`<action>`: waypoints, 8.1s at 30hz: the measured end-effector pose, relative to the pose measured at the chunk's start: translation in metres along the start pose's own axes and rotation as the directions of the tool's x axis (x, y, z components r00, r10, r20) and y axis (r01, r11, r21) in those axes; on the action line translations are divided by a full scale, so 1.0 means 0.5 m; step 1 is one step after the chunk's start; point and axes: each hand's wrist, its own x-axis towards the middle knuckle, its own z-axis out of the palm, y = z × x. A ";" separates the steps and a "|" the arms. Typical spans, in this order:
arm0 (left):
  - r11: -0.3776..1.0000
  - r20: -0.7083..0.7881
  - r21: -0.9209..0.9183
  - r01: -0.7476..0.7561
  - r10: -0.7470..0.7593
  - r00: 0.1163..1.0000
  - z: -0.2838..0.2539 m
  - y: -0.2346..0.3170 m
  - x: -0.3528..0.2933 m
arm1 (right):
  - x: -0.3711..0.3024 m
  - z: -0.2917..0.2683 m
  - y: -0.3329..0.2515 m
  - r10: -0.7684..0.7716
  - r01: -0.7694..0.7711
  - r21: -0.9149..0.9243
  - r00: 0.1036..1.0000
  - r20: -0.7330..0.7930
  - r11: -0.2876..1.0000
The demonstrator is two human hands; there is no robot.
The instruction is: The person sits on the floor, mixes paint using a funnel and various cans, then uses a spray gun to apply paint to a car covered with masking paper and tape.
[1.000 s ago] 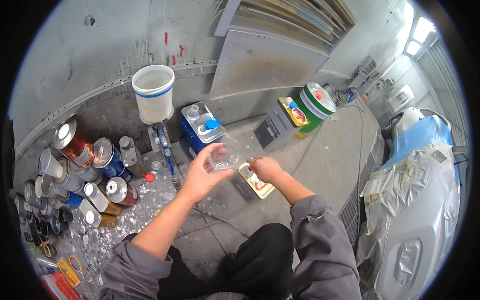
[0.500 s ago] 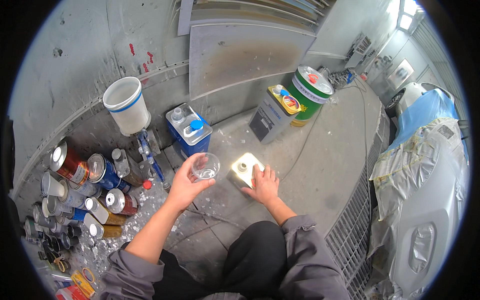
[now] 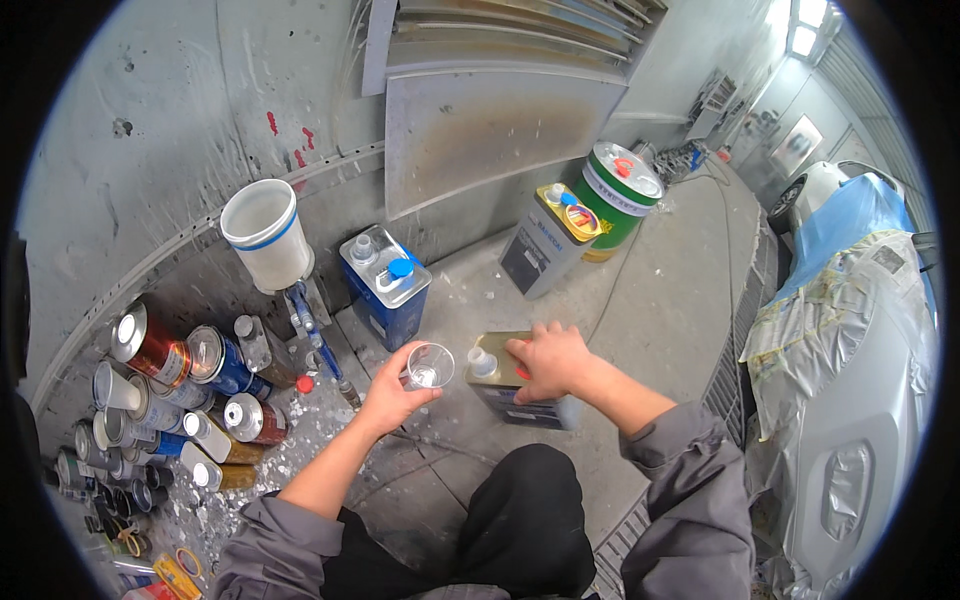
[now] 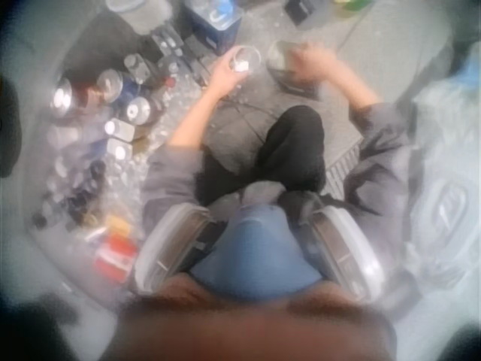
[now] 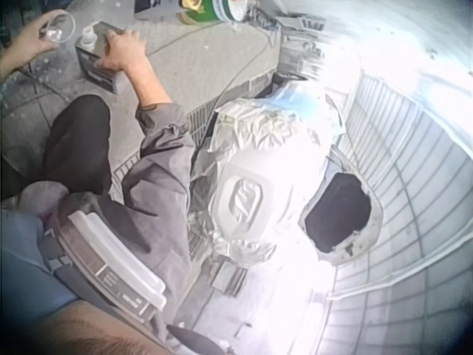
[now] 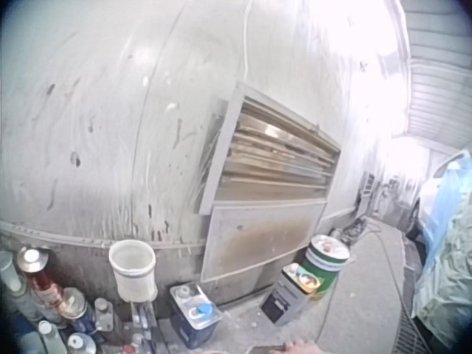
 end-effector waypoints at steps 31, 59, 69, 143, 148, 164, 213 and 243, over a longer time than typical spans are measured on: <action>0.960 0.088 0.189 -0.207 0.194 0.977 0.024 0.039 -0.010 | 0.017 -0.293 -0.196 0.219 0.163 -0.542 0.792 0.570 0.824; 0.966 0.041 0.184 -0.180 0.175 0.984 0.028 0.027 -0.006 | 0.005 -0.301 -0.172 0.125 0.155 -0.463 0.846 0.519 0.872; 0.990 -0.170 0.025 -0.137 0.139 0.976 -0.031 0.069 0.003 | 0.059 0.041 0.086 0.015 0.051 0.403 0.987 -0.159 0.914; 0.990 0.031 0.094 -0.105 0.103 0.994 -0.069 0.129 -0.107 | -0.054 -0.370 -0.242 0.000 0.291 -0.359 0.776 0.630 0.887; 0.983 0.014 0.132 -0.125 0.124 0.992 -0.074 0.129 -0.107 | -0.045 -0.372 -0.246 0.024 0.281 -0.366 0.765 0.644 0.887; 0.975 -0.003 0.162 -0.153 0.155 0.988 -0.081 0.128 -0.107 | -0.039 -0.371 -0.253 0.017 0.280 -0.353 0.762 0.647 0.893; 0.981 -0.113 -0.185 -0.061 0.040 0.993 -0.158 0.182 -0.127 | 0.012 -0.234 -0.064 -0.151 0.144 0.092 0.985 0.080 0.985; 0.289 -0.127 0.957 -0.020 0.481 0.868 -0.426 0.589 0.031 | 0.375 -0.031 -0.263 0.457 -0.180 0.617 0.827 -0.326 0.766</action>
